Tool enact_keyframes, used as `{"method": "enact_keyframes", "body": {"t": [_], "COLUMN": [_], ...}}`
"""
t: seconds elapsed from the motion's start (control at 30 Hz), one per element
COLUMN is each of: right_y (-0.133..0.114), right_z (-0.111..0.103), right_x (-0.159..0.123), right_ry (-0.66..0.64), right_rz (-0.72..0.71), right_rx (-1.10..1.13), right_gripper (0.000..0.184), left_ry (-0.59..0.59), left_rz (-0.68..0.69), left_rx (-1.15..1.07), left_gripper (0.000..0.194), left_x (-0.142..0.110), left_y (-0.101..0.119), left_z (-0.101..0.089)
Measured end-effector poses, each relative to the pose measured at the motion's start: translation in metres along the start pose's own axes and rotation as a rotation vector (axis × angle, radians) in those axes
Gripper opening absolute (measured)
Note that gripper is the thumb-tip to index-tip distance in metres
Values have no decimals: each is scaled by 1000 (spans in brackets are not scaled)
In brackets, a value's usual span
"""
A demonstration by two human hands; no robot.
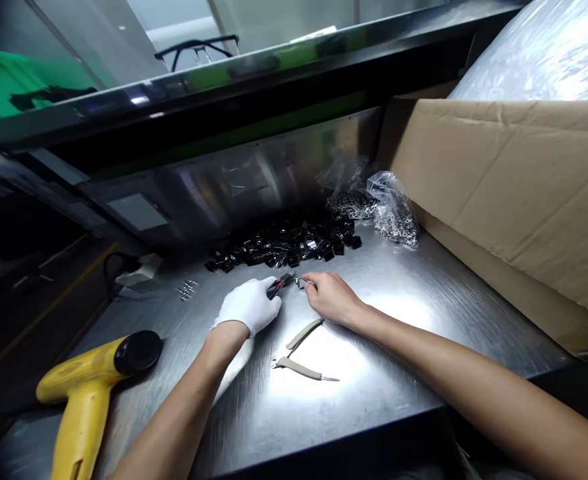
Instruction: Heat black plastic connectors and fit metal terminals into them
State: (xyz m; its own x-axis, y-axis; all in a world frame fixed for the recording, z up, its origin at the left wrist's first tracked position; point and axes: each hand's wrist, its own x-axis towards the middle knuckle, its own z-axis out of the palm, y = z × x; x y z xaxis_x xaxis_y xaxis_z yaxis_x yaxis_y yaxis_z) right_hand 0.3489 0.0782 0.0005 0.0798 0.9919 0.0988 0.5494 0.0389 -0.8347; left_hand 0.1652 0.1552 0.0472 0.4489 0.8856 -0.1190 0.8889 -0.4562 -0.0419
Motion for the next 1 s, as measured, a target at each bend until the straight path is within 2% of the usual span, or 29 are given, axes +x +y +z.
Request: {"method": "enact_keyframes", "body": {"t": [0.13, 0.33, 0.53, 0.7, 1.0], "right_y": [-3, 5, 9, 7, 8], "right_z": [5, 6, 7, 7, 5], "right_x": [7, 6, 7, 3, 7], "right_ry": [47, 84, 124, 135, 198], "right_rz": [12, 29, 31, -31, -112], "right_rx": [-41, -76, -102, -153, -237], "right_gripper": [27, 27, 28, 28, 35], "left_ry": [22, 31, -40, -117, -95], "left_rz": [47, 78, 63, 0, -39], "left_rx": [20, 15, -9, -59, -83], "left_gripper": [41, 39, 37, 39, 41], "left_x": [-2, -4, -1, 3, 5], "left_y": [2, 5, 7, 8, 10], "left_z": [5, 11, 7, 1, 4]}}
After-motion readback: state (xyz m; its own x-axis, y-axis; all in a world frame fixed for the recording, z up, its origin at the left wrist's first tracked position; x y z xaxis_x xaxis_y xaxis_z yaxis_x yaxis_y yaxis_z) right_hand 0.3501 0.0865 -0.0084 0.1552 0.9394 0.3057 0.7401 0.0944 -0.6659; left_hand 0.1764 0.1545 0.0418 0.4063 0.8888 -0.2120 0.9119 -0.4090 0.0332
